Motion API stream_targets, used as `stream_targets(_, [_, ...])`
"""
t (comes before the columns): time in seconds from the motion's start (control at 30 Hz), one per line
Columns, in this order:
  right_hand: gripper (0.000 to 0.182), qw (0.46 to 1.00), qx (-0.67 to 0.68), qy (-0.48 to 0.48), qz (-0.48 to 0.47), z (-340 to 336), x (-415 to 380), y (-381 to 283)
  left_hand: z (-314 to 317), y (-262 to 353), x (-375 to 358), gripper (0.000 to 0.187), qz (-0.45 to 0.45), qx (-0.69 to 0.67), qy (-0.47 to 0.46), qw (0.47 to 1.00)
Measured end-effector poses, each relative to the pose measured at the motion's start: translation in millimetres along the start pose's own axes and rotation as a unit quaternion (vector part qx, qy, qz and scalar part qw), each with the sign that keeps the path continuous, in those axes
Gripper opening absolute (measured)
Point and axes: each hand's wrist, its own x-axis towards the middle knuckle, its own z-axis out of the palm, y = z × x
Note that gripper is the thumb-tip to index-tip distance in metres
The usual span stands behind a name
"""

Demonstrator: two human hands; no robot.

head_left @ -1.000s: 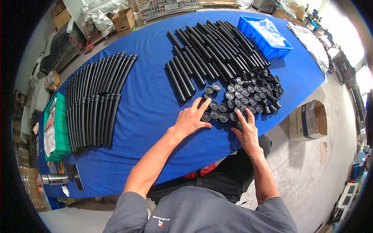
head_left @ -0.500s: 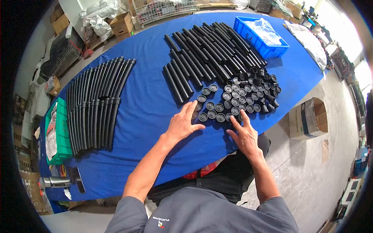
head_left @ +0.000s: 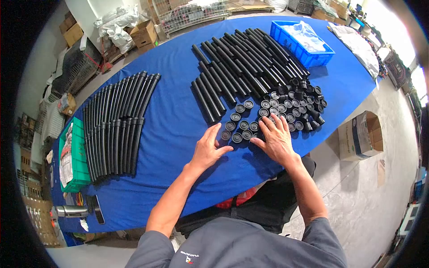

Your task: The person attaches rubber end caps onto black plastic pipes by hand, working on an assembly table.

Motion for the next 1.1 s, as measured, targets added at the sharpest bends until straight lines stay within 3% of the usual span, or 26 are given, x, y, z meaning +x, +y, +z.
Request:
stream_targets(0.13, [0.069, 1.000, 0.018, -0.005, -0.001, 1.8, 2.6, -0.4, -11.3, -13.2, -2.7, 0.055, 0.010, -0.016, 0.070, 0.997])
stream_targets(0.27, [0.060, 0.997, 0.038, 0.062, -0.017, 3.5, 11.8, -2.6, -23.6, -38.2, 11.9, 0.030, -0.029, 0.016, 0.147, 0.989])
stream_targets(0.37, [0.060, 0.999, 0.030, 0.038, -0.005, 3.1, 20.2, -4.5, -24.0, -58.9, 33.6, 0.031, 0.019, 0.055, 0.178, 0.982])
stream_targets(0.4, [0.057, 0.998, 0.033, 0.049, -0.004, 2.1, 20.8, -5.4, -25.7, -61.8, 40.8, 0.048, 0.054, 0.135, 0.153, 0.977])
stream_targets(0.5, [0.051, 0.989, 0.054, 0.135, -0.003, -11.0, 22.2, -13.5, -22.0, -68.7, 60.5, 0.068, 0.099, 0.183, 0.078, 0.975])
stream_targets(0.53, [0.041, 0.980, 0.107, 0.164, -0.033, -25.5, 21.5, -27.4, -21.9, -71.1, 63.7, 0.080, 0.104, 0.200, 0.040, 0.973])
stream_targets(0.6, [0.040, 0.958, 0.208, 0.136, -0.146, -44.2, 20.2, -61.6, -24.0, -79.0, 69.5, 0.080, 0.090, 0.217, 0.004, 0.972])
stream_targets(0.63, [0.038, 0.920, 0.263, 0.172, -0.233, -35.4, 16.1, -77.1, -24.3, -83.5, 71.9, 0.080, 0.083, 0.224, -0.015, 0.971])
stream_targets(0.7, [0.031, 0.869, 0.305, 0.118, -0.371, -30.2, 18.5, -108.6, -23.6, -84.4, 68.7, 0.077, 0.103, 0.233, 0.041, 0.966])
stream_targets(0.77, [0.027, 0.844, 0.321, 0.100, -0.417, -9.7, 20.8, -127.0, -30.6, -77.6, 57.5, 0.071, 0.084, 0.220, 0.084, 0.968])
stream_targets(0.8, [0.026, 0.840, 0.327, 0.092, -0.423, -1.4, 25.2, -131.2, -36.9, -72.2, 51.4, 0.065, 0.027, 0.260, 0.046, 0.964])
stream_targets(0.9, [0.024, 0.826, 0.384, 0.085, -0.403, 23.8, 30.6, -137.6, -53.6, -85.1, 39.3, 0.057, 0.047, 0.322, 0.035, 0.945])
stream_targets(0.93, [0.023, 0.821, 0.409, 0.086, -0.390, 32.1, 31.2, -139.3, -57.1, -87.3, 40.2, 0.052, 0.079, 0.352, 0.059, 0.931])
stream_targets(1.1, [0.022, 0.840, 0.453, -0.003, -0.298, 57.7, 12.5, -128.9, -60.9, -88.4, 63.5, 0.046, 0.155, 0.373, -0.066, 0.912])
